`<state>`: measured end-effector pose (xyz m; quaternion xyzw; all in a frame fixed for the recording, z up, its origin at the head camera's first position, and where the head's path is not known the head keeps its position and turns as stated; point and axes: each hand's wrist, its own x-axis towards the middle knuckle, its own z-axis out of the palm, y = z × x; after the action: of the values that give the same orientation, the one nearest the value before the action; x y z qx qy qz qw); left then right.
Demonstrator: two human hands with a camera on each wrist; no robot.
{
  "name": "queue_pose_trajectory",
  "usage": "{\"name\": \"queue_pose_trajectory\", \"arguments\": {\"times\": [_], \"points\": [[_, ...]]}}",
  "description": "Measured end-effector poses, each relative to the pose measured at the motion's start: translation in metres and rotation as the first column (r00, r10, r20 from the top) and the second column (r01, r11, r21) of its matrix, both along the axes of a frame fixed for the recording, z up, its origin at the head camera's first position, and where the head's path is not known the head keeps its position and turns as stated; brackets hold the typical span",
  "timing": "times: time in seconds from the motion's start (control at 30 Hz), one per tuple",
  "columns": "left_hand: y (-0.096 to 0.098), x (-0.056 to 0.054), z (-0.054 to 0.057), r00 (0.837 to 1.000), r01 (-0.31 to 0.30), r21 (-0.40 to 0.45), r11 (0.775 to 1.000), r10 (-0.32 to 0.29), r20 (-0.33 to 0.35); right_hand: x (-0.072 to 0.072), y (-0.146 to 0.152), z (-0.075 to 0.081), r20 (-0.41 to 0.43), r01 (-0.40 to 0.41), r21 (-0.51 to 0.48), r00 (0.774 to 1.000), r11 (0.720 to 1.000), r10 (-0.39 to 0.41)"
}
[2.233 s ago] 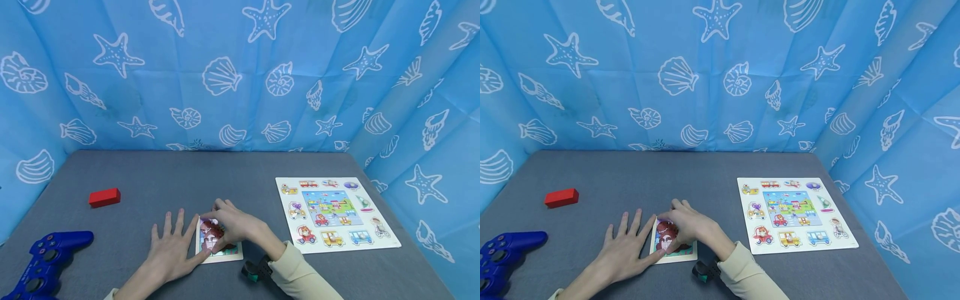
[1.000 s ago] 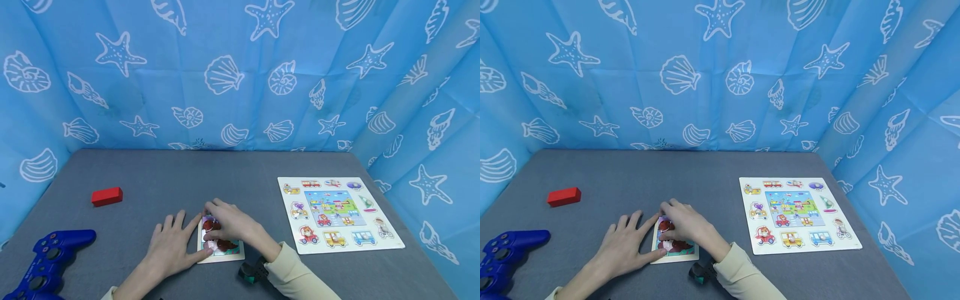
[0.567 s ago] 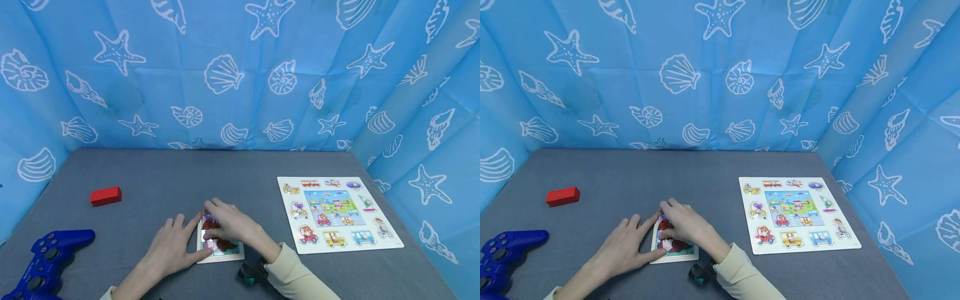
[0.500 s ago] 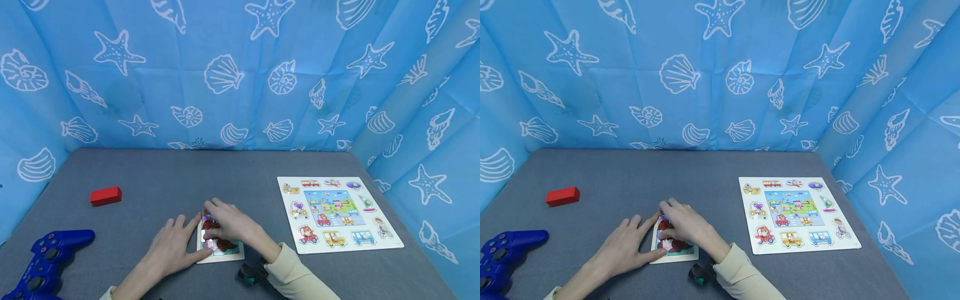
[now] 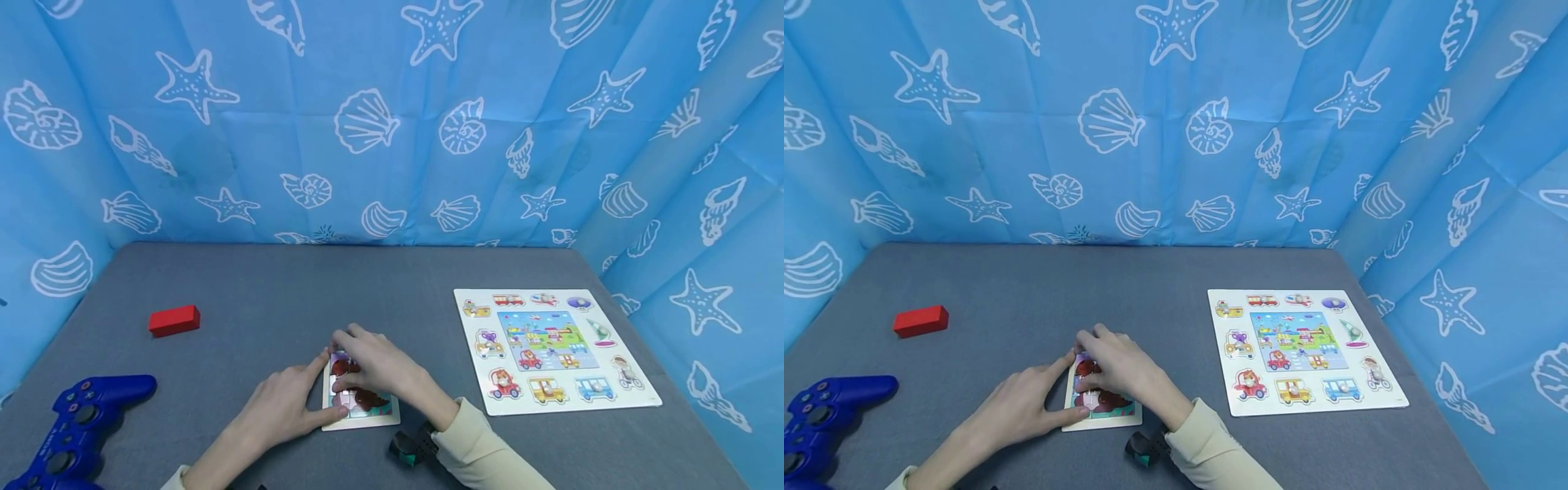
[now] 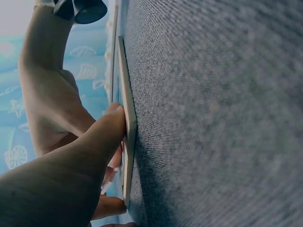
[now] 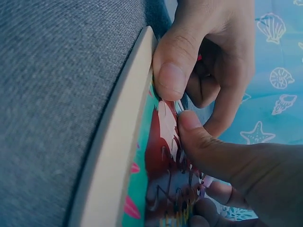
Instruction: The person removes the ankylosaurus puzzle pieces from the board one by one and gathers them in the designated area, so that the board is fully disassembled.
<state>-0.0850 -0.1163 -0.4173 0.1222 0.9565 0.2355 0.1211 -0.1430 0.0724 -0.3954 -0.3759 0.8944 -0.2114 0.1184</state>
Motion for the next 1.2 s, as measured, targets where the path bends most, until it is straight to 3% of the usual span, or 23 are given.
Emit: {"name": "queue_pose_trajectory", "arguments": {"times": [0.27,0.67,1.0,1.2], "points": [[-0.001,0.001,0.001,1.0,0.009,0.001,1.0,-0.009,-0.001,0.002,0.001,0.001,0.02,-0.015,-0.03,1.0,0.999,0.016],[0.002,0.0,-0.002,1.0,0.004,-0.028,1.0,-0.003,0.017,0.001,0.003,0.001,0.087,0.04,-0.025,0.996,0.999,-0.037],[0.003,0.0,-0.001,1.0,0.006,-0.021,1.0,-0.005,0.009,0.001,0.009,0.0,0.027,-0.01,-0.044,1.0,0.999,0.011],[0.002,-0.002,0.003,0.999,0.0,-0.009,1.0,0.001,0.051,-0.005,0.022,0.002,-0.013,-0.01,-0.091,1.0,0.996,0.009]]}}
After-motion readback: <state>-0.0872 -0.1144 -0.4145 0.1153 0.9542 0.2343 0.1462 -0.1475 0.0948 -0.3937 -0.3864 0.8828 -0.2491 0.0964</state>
